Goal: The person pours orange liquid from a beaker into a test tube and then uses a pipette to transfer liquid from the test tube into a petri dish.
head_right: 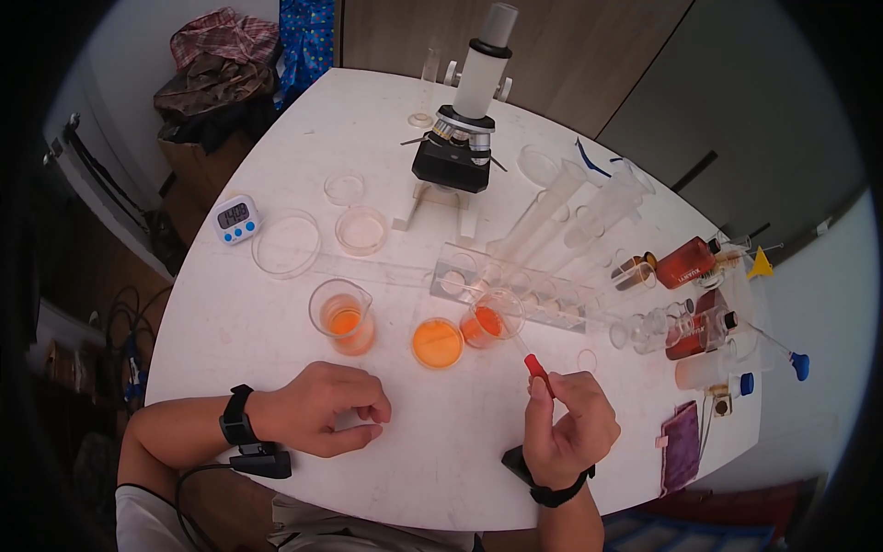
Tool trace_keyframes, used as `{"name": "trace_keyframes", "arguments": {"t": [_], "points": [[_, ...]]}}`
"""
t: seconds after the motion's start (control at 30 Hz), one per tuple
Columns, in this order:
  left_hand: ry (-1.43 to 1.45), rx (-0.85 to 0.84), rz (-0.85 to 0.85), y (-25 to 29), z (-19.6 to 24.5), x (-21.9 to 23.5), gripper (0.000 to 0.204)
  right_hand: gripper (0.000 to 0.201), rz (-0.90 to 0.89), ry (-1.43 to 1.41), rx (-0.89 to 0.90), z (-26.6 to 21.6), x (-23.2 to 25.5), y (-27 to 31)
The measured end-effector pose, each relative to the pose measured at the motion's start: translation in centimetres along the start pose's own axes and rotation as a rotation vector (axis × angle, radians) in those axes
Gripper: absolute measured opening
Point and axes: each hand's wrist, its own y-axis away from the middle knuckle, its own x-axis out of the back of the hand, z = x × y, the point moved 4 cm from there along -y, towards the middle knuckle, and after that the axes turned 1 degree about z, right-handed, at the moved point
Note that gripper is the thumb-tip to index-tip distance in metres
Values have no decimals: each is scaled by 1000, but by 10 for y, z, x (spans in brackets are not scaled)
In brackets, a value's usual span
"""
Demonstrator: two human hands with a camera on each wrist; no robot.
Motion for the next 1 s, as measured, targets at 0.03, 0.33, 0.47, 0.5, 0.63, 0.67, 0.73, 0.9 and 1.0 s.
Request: {"name": "trace_keyframes", "arguments": {"t": [0.03, 0.33, 0.47, 0.5, 0.63, 0.67, 0.73, 0.9, 1.0], "points": [[-10, -4, -4, 0, 0, 0, 11, 20, 22, -24, -7, 0, 1, 1], [-7, 9, -3, 0, -1, -1, 11, 23, -47, -18, 62, 0, 1, 2], [7, 3, 1, 0, 0, 0, 11, 24, -46, -15, 76, 0, 0, 3], [0, 7, -3, 0, 0, 0, 11, 24, -50, -23, 84, -1, 0, 2], [14, 9, -1, 0, -1, -1, 11, 25, -68, -39, 94, -2, -1, 1], [14, 10, -1, 0, 0, 0, 11, 25, -68, -39, 94, -2, -2, 1], [-6, 7, -3, -1, 2, 0, 11, 25, -62, -29, 93, -3, -1, 0], [4, 10, -2, 0, 0, 0, 11, 24, -67, -32, 90, -3, -2, -1], [2, 12, -5, 0, 0, -1, 11, 24, -70, -32, 83, -3, -2, 0]]}}
